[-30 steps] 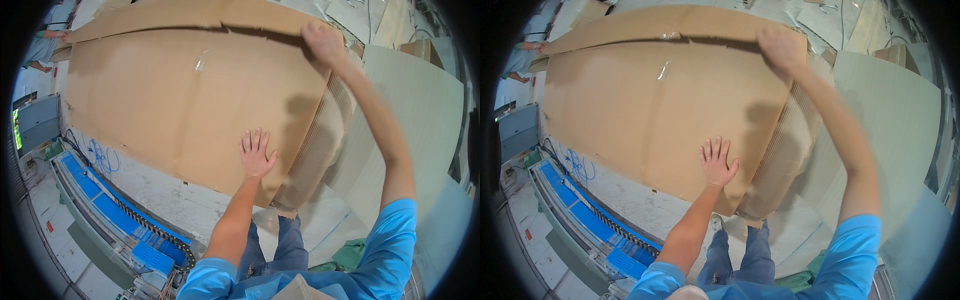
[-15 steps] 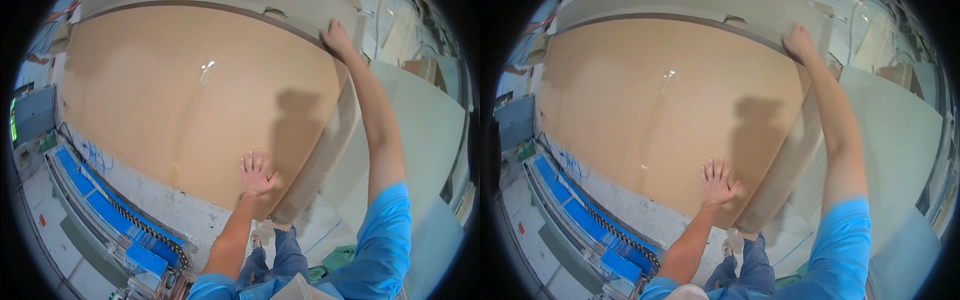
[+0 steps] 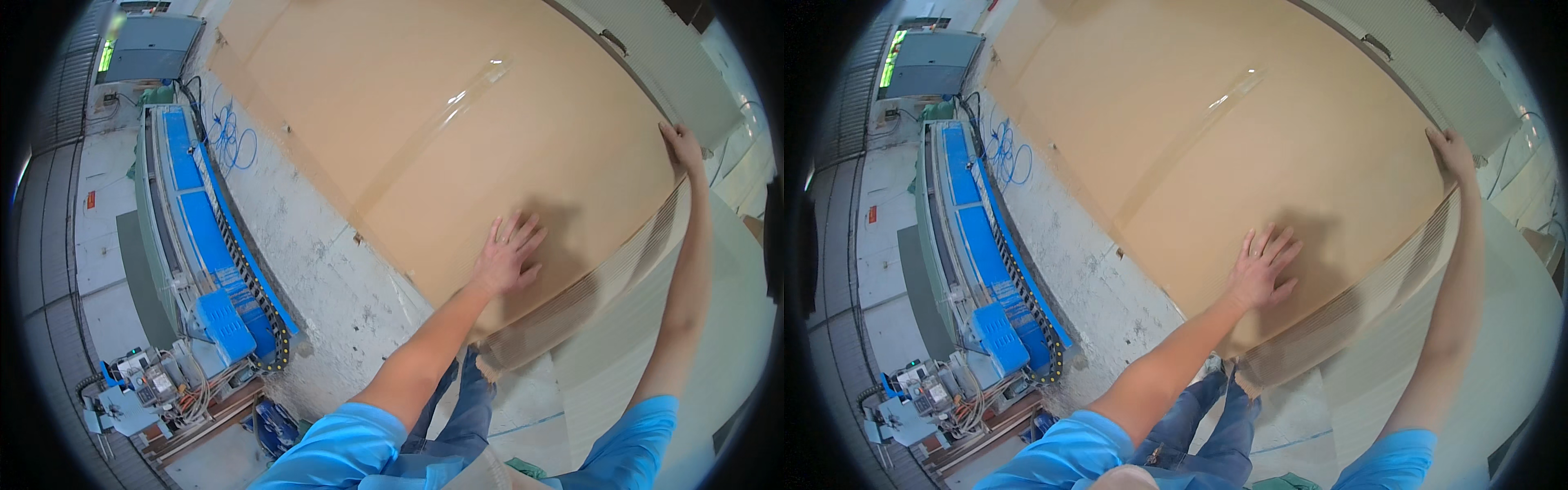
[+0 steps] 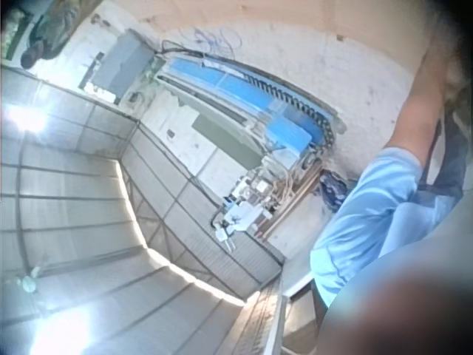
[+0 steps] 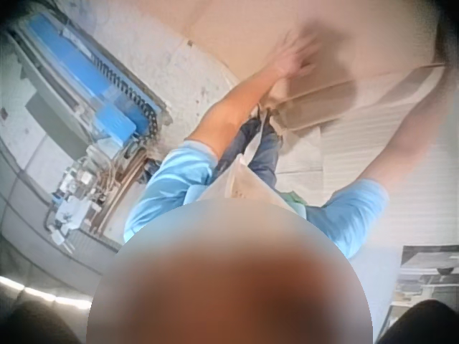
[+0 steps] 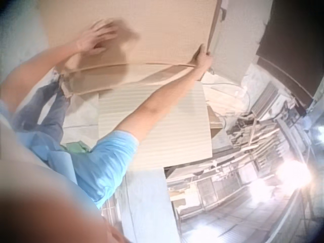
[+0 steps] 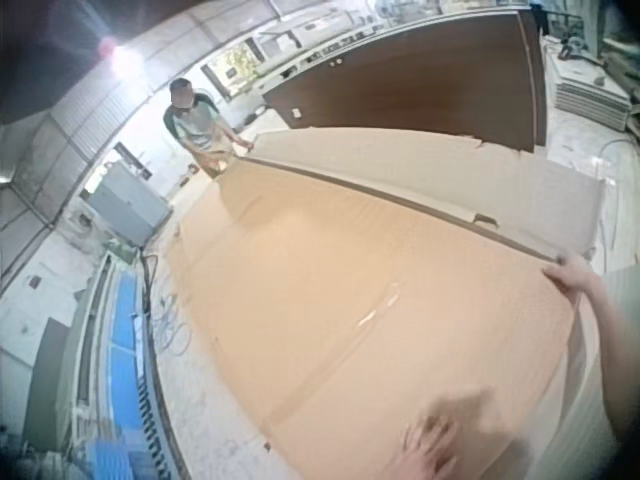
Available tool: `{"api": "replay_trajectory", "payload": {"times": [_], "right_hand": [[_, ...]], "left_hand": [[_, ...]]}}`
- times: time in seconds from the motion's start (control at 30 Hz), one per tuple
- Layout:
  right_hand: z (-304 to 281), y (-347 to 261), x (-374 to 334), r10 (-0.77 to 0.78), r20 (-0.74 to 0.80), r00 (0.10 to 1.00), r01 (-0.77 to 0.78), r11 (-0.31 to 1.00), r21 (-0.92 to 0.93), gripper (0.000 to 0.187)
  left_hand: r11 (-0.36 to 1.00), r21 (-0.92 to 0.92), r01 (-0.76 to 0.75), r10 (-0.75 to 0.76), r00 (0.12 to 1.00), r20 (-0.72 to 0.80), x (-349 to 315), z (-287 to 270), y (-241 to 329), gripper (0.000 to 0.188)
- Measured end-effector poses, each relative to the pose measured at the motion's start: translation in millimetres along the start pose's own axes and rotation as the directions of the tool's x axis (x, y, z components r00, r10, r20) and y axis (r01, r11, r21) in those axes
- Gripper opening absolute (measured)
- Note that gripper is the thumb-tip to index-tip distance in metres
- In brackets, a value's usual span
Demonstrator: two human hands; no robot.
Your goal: The person cleans a green machine surface with a blue air hose, then unpacks a large wood panel from cardboard and plastic using a utility knife. The person places the panel onto the machine and walks to a desk to write on paper.
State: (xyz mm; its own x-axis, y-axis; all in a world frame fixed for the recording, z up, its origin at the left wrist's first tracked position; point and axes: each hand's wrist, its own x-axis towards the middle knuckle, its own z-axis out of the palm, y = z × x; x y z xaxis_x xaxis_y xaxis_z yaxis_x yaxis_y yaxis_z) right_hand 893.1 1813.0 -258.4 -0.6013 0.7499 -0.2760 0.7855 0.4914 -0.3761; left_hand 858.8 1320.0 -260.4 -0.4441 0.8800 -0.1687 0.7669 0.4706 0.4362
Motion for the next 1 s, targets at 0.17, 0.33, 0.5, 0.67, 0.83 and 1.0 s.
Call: {"api": "replay_trajectory", "payload": {"times": [0.17,0.33,0.5,0.67,0.83,1.0], "right_hand": [[-93.6,-38.6,-38.0,-0.265,-0.01,0.964,0.265,0.963,-0.041,0.052],[-177.7,-177.1,-194.8,-0.471,-0.122,0.874,0.462,0.882,-0.097,0.042],[-176.4,-322.4,-369.8,-0.701,-0.211,0.682,0.69,0.711,-0.134,0.023],[-134.1,-483.7,-517.1,-0.869,-0.177,0.462,0.886,0.462,0.042,0.017],[-108.7,-591.1,-648.5,-0.915,0.208,0.345,0.932,0.308,-0.19,0.037],[-46.8,-619.8,-766.4,-0.954,0.175,0.241,0.952,0.197,-0.234,0.024]], "left_hand": [[0.999,-0.033,-0.026,0.021,0.99,-0.14,7.4,2.1,-0.4,0.066],[0.433,-0.89,0.145,-0.408,0.912,-0.05,-23.9,-27.5,-0.8,0.056],[0.325,-0.943,-0.075,-0.518,0.82,-0.244,-170.1,-146.9,-34.7,0.055],[0.221,-0.964,-0.15,-0.69,0.674,-0.264,-317.5,-307.1,-52.9,0.069],[0.047,-0.96,-0.275,-0.845,0.502,-0.185,-413.7,-417.6,-35.5,0.086],[0.059,-0.987,-0.147,-0.52,0.84,-0.156,-470.0,-473.9,-52.3,0.08]]}}
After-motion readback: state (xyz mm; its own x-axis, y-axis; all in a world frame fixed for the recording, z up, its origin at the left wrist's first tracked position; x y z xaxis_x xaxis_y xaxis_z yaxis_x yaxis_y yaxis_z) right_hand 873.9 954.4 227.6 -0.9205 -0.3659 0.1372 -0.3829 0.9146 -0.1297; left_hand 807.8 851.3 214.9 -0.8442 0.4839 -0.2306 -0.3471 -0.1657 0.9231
